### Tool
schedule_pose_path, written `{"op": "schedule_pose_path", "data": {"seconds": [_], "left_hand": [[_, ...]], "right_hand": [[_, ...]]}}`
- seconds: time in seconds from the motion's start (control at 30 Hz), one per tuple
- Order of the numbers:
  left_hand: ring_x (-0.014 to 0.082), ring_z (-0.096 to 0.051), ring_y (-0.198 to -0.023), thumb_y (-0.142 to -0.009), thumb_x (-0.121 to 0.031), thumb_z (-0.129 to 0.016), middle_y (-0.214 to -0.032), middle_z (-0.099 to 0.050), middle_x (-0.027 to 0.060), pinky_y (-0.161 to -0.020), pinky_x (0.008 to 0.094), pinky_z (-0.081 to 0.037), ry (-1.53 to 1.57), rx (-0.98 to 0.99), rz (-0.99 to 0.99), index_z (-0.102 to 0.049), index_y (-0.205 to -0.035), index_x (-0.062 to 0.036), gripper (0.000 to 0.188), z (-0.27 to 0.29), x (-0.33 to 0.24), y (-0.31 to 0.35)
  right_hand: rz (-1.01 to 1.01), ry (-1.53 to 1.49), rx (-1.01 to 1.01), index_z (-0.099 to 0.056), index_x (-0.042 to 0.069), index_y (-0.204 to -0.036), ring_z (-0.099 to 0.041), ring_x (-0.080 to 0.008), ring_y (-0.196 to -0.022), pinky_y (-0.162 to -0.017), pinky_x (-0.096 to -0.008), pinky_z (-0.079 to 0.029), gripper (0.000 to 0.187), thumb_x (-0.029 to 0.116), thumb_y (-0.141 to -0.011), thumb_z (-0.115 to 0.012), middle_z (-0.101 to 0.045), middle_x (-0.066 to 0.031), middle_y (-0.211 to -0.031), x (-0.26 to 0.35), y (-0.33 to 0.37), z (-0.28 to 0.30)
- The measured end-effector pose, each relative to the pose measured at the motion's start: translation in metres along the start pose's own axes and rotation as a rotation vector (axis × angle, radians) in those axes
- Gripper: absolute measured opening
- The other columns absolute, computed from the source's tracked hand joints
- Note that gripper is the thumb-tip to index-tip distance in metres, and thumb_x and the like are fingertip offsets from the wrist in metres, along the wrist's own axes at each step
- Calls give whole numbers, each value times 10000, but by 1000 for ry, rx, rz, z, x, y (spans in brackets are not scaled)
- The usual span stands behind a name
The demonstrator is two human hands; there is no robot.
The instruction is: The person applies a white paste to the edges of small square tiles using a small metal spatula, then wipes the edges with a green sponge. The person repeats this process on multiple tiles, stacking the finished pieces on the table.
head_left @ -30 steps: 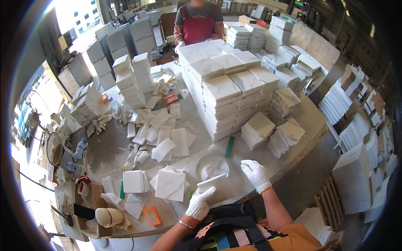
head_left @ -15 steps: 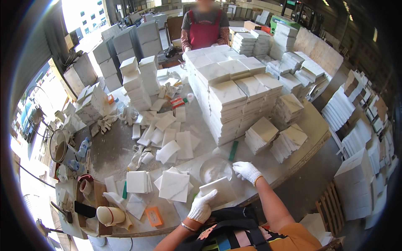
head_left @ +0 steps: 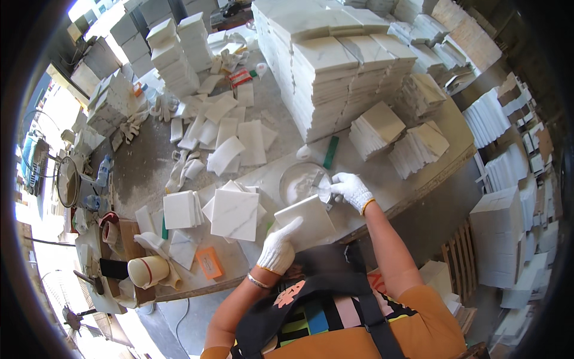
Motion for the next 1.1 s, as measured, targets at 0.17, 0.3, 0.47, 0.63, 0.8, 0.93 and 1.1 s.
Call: {"op": "schedule_pose_path", "data": {"seconds": [0.17,0.3,0.47,0.63,0.8,0.93,1.1], "left_hand": [[225,-633,-1067,-917,-114,-659,-1142,-656,70,-970,403,-503,-32,20,35,-599,-1217,-27,318,6,7,-5],[233,-636,-1056,-919,-120,-651,-1131,-651,71,-951,429,-518,-2,19,68,-590,-1218,-35,317,6,11,-9],[256,-635,-1062,-935,-121,-635,-1137,-635,80,-929,472,-536,10,10,67,-559,-1252,-38,336,9,10,-17],[287,-619,-1117,-960,-117,-598,-1207,-602,99,-956,540,-538,-32,-6,46,-522,-1297,-32,356,16,3,-20],[304,-606,-1154,-974,-123,-575,-1247,-587,112,-964,551,-539,-4,6,113,-510,-1313,-29,357,28,5,-23],[213,-652,-1011,-969,-119,-597,-1104,-636,55,-875,444,-571,9,-22,140,-566,-1227,-44,271,25,5,-22],[202,-645,-1009,-963,-128,-611,-1088,-629,37,-872,443,-571,-1,4,149,-569,-1221,-71,268,31,10,-31]], "right_hand": [[0,7,-42,-686,31,-1067,-627,-111,-601,-536,-261,-483,280,216,-857,-668,-703,-51,-804,-6,16,20],[76,-51,-158,-678,27,-1118,-643,-121,-671,-608,-288,-513,329,275,-901,-666,-705,-69,-869,-7,33,38],[309,290,-252,-676,56,-1136,-671,-159,-811,-761,-323,-534,379,355,-904,-696,-716,-91,-972,21,72,35],[307,640,-251,-694,127,-1121,-688,-259,-842,-770,-364,-541,400,437,-869,-696,-709,-101,-990,37,92,-2],[366,643,-310,-706,161,-1037,-679,-307,-838,-734,-404,-541,221,304,-873,-666,-713,-73,-938,36,85,-16],[423,478,-380,-719,143,-1043,-678,-329,-829,-726,-380,-544,195,223,-867,-697,-713,-111,-962,41,87,6],[228,-12,-235,-709,13,-1101,-648,-91,-740,-657,-258,-523,250,137,-889,-665,-720,-55,-861,16,72,16]]}}
Point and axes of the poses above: each hand's wrist, its own y-axis away from the middle knuckle, its own z-axis out of the back of the hand, x = y × z, the point moved 9 cm from there along -y, towards the middle knuckle
